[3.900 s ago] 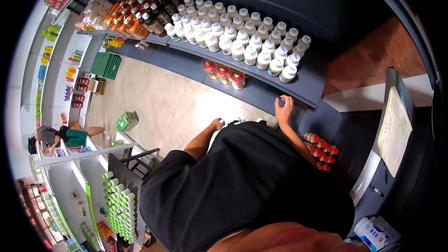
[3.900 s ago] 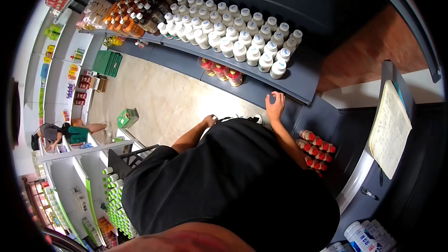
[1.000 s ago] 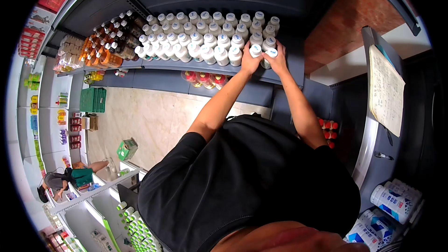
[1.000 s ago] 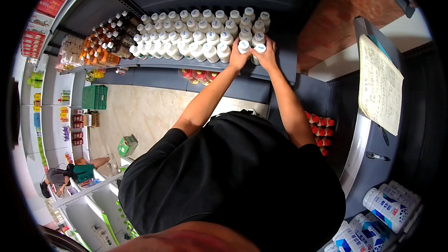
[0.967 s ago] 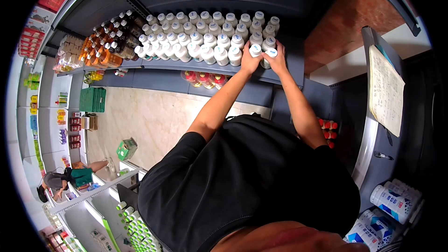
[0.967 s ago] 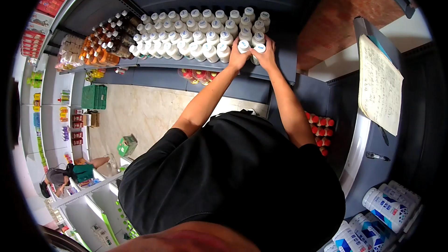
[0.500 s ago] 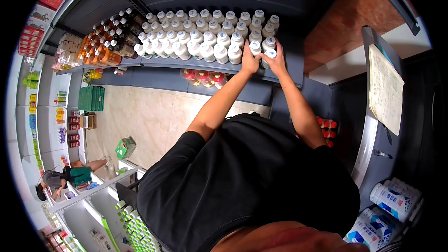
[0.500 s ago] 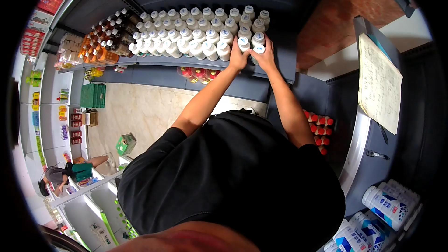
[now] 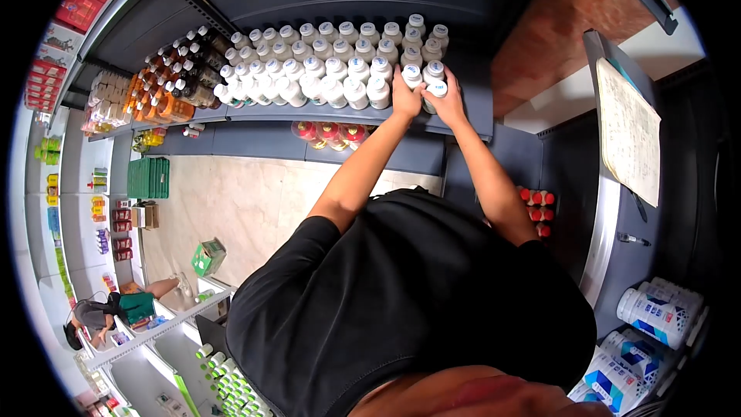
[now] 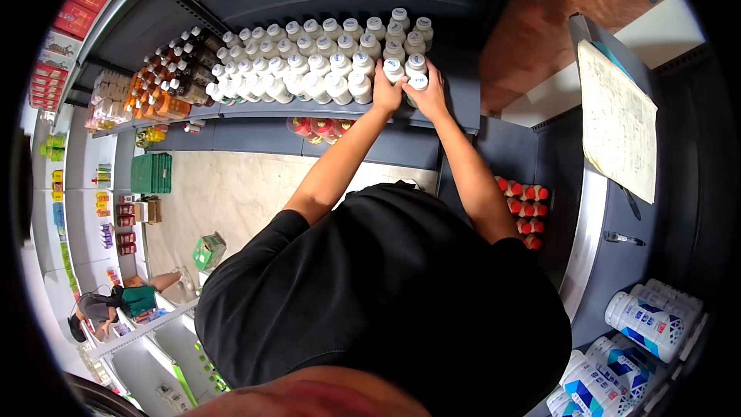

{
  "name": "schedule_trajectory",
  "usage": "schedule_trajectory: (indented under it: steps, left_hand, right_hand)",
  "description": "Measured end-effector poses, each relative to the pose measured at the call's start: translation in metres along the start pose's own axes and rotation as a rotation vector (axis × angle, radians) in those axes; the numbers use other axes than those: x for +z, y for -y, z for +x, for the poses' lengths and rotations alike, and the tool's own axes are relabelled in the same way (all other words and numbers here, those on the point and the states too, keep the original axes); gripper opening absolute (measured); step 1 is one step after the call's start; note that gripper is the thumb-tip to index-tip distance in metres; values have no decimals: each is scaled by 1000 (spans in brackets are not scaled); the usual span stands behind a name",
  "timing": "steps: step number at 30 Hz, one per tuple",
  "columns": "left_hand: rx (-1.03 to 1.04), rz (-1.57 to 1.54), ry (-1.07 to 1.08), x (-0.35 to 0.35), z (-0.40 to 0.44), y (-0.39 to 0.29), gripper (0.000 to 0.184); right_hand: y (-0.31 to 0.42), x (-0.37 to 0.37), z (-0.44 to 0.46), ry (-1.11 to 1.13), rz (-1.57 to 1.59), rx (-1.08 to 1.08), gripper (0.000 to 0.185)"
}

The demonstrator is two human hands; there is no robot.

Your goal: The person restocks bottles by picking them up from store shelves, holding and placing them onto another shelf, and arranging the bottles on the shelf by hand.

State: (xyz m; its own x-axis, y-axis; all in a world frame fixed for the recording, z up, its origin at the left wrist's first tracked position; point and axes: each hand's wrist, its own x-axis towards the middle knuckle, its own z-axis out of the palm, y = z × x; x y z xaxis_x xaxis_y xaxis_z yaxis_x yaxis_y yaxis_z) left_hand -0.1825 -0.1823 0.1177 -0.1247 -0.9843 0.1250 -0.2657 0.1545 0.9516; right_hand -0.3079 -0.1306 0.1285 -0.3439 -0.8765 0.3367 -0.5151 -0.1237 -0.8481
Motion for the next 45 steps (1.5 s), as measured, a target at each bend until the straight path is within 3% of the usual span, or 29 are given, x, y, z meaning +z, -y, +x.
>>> schedule_trajectory:
  steps: [4, 10, 14, 16, 18, 19, 23, 30, 34, 39, 45]
  left_hand:
    - [27, 5, -22, 0, -26, 14, 92]
    - [-17, 57, 197, -4, -87, 4, 105]
    - [20, 39, 210, 8, -79, -3, 109]
    - [19, 101, 130, 16, -74, 4, 98]
    - [-34, 151, 104, 19, -70, 5, 90]
    - [-20, 197, 68, 20, -70, 5, 78]
    - [-53, 266, 98, 21, -64, 9, 75]
    - [-198, 235, 89, 20, -65, 3, 69]
    - [-221, 240, 159, 17, -56, -5, 69]
    - [-288, 231, 160, 29, -49, 1, 72]
    - [-219, 157, 96, 51, -39, 27, 57]
  right_hand:
    - [-1, -2, -2, 52, 6, -2, 94]
    - [-15, 14, -7, 18, 108, 70, 101]
    - [-30, 13, 2, 78, 310, 125, 80]
    - [-21, 3, 12, -47, 373, 208, 77]
    - [-23, -4, 37, -108, 244, 259, 77]
    - [-22, -7, 49, -107, 276, 313, 87]
    - [-9, -14, 98, 114, 167, 260, 108]
    - [8, -18, 136, 282, -182, 201, 111]
    - [-16, -13, 140, 214, -153, 99, 109]
    - [-11, -20, 143, 201, -209, 140, 110]
    - [-30, -17, 150, 181, -157, 68, 108]
